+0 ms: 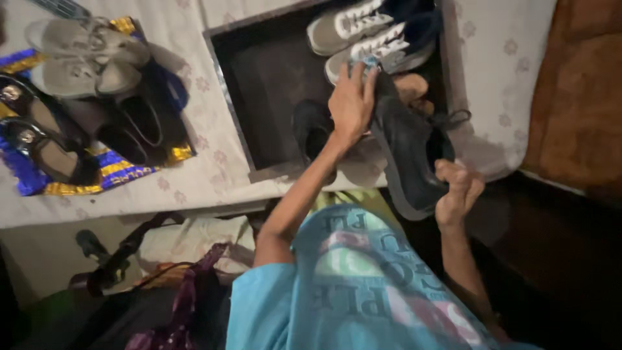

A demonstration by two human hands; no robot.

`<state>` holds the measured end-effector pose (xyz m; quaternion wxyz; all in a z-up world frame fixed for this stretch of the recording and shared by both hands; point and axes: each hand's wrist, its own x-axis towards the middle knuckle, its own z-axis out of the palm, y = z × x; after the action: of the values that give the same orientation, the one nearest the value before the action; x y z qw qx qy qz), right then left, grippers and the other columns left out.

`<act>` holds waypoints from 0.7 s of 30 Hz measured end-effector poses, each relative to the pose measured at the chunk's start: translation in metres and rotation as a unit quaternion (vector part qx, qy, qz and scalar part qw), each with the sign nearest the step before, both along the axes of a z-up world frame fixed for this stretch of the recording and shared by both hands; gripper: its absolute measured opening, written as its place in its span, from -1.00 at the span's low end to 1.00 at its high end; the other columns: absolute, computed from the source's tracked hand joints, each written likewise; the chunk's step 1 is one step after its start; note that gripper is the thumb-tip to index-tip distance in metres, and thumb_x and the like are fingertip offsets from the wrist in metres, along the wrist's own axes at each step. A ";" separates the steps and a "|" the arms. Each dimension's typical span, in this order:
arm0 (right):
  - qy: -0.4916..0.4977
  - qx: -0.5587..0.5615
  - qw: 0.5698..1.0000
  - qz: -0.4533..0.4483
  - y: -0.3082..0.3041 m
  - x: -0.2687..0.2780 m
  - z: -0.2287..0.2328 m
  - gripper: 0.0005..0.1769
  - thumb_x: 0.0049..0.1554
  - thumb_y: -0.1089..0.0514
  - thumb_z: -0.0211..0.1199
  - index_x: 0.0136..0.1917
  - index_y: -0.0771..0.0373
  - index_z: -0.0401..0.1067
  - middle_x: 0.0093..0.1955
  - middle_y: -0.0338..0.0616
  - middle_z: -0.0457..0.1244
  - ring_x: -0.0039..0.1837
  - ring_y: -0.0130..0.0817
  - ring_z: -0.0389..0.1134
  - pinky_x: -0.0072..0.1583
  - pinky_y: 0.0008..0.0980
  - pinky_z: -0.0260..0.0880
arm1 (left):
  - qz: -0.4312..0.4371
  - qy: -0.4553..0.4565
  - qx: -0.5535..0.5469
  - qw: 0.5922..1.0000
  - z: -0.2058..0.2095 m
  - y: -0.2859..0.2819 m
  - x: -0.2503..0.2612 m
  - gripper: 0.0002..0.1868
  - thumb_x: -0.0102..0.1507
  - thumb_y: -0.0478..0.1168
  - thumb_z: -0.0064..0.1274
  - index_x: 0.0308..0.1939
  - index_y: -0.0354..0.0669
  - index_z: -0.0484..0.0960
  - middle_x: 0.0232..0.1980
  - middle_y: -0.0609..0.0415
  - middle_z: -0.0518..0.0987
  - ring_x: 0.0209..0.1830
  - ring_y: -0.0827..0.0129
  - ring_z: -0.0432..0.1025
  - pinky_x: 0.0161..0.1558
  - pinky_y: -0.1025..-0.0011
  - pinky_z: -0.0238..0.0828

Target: The person wipes several pairs of shoes on a shelf using a cloth. They handle black shoes, white sneakers, and brown sandals one at a time, rubbing the surfaces and soles before placing them back.

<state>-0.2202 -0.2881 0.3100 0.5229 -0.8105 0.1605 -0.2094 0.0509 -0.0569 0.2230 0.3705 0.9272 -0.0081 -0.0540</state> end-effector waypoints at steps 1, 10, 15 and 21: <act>-0.007 -0.032 0.999 -0.008 0.000 -0.002 0.006 -0.45 0.52 -0.01 -0.10 -0.08 0.44 0.47 -0.06 -0.07 0.31 -0.01 -0.33 0.33 0.17 -0.30 0.40 | -0.006 -0.015 -0.048 0.999 0.004 -0.005 -0.019 -0.72 0.32 -0.03 0.07 0.01 -0.07 0.63 0.01 -0.13 0.56 -0.04 -0.07 0.52 -0.14 0.10 0.48; 0.029 0.050 0.993 0.106 0.027 0.037 0.043 -0.41 0.45 -0.12 0.04 -0.18 0.46 0.35 -0.23 -0.08 0.24 -0.17 -0.25 0.23 -0.02 -0.29 0.28 | -0.061 -0.038 -0.017 0.997 0.028 -0.040 -0.022 -0.71 0.33 0.00 0.05 -0.05 -0.09 0.67 -0.10 -0.15 0.62 -0.20 -0.11 0.54 -0.22 0.04 0.46; 0.011 -0.213 0.928 0.305 0.056 0.086 0.066 -0.52 0.18 0.05 0.35 -0.42 0.33 0.27 -0.42 -0.06 0.10 -0.33 -0.12 0.17 -0.21 -0.19 0.14 | -0.154 0.020 -0.202 0.967 0.044 -0.028 -0.053 -0.66 0.27 0.02 0.10 0.01 -0.05 0.68 -0.14 -0.16 0.66 -0.22 -0.10 0.56 -0.18 0.06 0.50; -0.048 -0.296 0.864 0.406 0.059 0.098 0.090 -0.54 0.14 0.10 0.42 -0.44 0.23 0.24 -0.41 -0.12 0.12 -0.33 -0.16 0.19 -0.23 -0.20 0.16 | -0.331 0.084 0.127 0.931 -0.002 -0.019 -0.013 -0.71 0.45 -0.01 0.02 -0.04 -0.14 0.68 -0.08 -0.15 0.67 -0.14 0.04 0.60 -0.12 0.08 0.52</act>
<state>-0.1220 -0.2288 0.4001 0.3044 -0.9096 -0.2772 -0.0553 0.0382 -0.0763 0.2207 0.2102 0.9032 -0.2768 -0.2520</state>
